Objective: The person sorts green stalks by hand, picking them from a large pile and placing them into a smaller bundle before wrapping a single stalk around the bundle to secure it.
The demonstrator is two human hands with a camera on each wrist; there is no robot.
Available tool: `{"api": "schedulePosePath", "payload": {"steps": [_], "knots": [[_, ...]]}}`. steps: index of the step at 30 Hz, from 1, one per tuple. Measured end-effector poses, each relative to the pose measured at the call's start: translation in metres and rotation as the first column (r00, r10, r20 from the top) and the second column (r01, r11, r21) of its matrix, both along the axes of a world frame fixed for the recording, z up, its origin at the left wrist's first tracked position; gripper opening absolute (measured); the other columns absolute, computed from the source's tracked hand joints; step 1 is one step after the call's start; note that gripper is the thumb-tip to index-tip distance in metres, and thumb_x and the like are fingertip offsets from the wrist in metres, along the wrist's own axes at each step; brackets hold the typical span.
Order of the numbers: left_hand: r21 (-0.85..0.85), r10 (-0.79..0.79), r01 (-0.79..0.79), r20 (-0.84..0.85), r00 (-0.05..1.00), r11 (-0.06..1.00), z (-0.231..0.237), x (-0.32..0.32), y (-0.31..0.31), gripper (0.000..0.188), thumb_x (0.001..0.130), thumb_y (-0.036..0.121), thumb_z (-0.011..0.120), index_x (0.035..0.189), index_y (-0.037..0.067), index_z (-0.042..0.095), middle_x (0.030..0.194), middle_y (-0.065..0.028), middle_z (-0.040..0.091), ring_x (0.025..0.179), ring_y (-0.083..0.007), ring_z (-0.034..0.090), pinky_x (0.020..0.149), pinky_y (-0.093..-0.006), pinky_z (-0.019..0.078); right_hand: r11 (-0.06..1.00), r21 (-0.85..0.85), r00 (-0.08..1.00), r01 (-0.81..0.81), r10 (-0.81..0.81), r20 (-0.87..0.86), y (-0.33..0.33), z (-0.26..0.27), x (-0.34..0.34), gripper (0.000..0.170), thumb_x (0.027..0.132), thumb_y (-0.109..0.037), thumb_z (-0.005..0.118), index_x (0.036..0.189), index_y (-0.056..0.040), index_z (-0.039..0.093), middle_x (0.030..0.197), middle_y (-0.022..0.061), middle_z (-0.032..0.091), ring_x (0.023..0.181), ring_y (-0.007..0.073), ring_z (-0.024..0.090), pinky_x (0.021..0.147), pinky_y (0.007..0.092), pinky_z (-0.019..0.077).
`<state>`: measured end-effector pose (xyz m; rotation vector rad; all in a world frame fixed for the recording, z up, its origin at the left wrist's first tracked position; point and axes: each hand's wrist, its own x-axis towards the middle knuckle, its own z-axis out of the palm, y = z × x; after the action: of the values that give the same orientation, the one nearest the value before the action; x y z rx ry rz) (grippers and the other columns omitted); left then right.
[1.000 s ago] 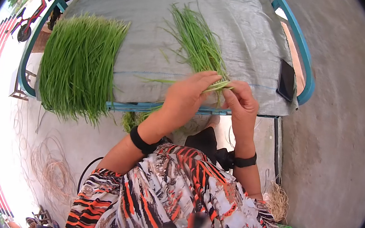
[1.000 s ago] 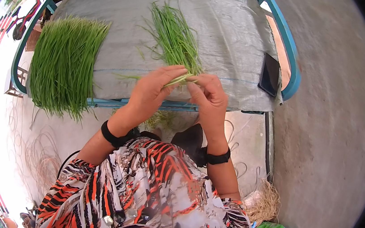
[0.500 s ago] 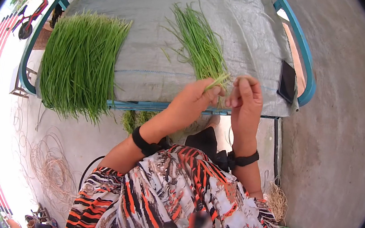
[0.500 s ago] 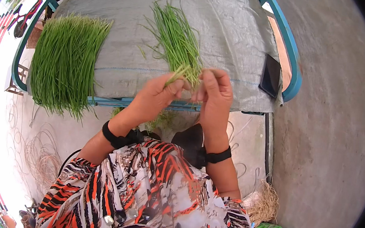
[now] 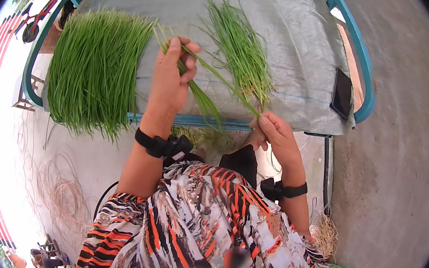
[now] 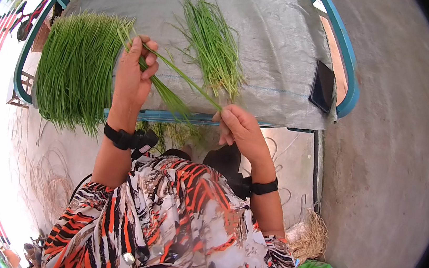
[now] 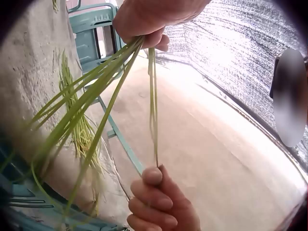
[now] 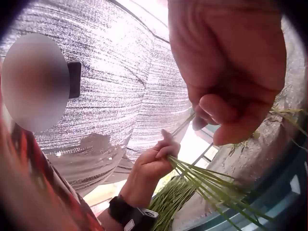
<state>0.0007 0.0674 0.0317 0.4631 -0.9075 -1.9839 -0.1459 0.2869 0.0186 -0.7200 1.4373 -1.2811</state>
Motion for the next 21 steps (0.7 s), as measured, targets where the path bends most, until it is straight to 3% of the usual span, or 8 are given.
{"api": "schedulePosePath", "payload": {"steps": [6,10,15,21], "knots": [[0.188,0.051,-0.027,-0.123,0.991,0.982,-0.025,0.01,-0.026,0.019,0.099,0.021,0.045,0.103,0.003,0.051,0.087,-0.0039,0.055,0.065,-0.0075,0.044,0.044,-0.0179,0.0346,0.993,-0.034,0.993,0.117,-0.116,0.03,0.018,-0.017,-0.001,0.029,0.098,-0.029,0.048,0.089,-0.0031,0.059,0.06,-0.0027,0.048,0.049,0.0057,0.046,0.049,0.0198,0.0421],[0.226,0.039,0.004,-0.185,0.982,0.974,-0.037,0.012,-0.032,0.018,0.099,0.021,0.045,0.103,0.004,0.05,0.087,-0.0037,0.054,0.065,-0.0077,0.043,0.044,-0.0177,0.0343,0.975,-0.052,0.973,0.217,-0.22,-0.075,0.022,-0.018,0.001,0.03,0.097,-0.029,0.05,0.086,-0.0038,0.06,0.06,-0.0016,0.051,0.051,0.0066,0.048,0.049,0.019,0.0379],[0.245,0.006,0.037,-0.173,0.985,0.969,-0.041,0.012,-0.027,0.017,0.1,0.021,0.044,0.102,0.004,0.05,0.086,-0.0035,0.054,0.065,-0.0077,0.043,0.043,-0.0176,0.0336,0.864,-0.211,0.88,0.456,-0.474,-0.04,0.018,-0.023,0.002,0.031,0.097,-0.031,0.05,0.085,-0.004,0.061,0.06,-0.0008,0.052,0.053,0.0073,0.05,0.049,0.0195,0.0353],[0.218,0.079,-0.054,-0.108,0.991,0.975,-0.044,0.017,-0.034,0.018,0.1,0.021,0.044,0.102,0.004,0.05,0.085,-0.003,0.054,0.065,-0.0073,0.043,0.043,-0.0173,0.0323,0.748,-0.326,0.783,0.578,-0.621,-0.036,0.021,-0.019,-0.01,0.032,0.098,-0.03,0.048,0.084,-0.0048,0.06,0.06,-0.0002,0.052,0.054,0.0074,0.05,0.05,0.0196,0.0348]]}}
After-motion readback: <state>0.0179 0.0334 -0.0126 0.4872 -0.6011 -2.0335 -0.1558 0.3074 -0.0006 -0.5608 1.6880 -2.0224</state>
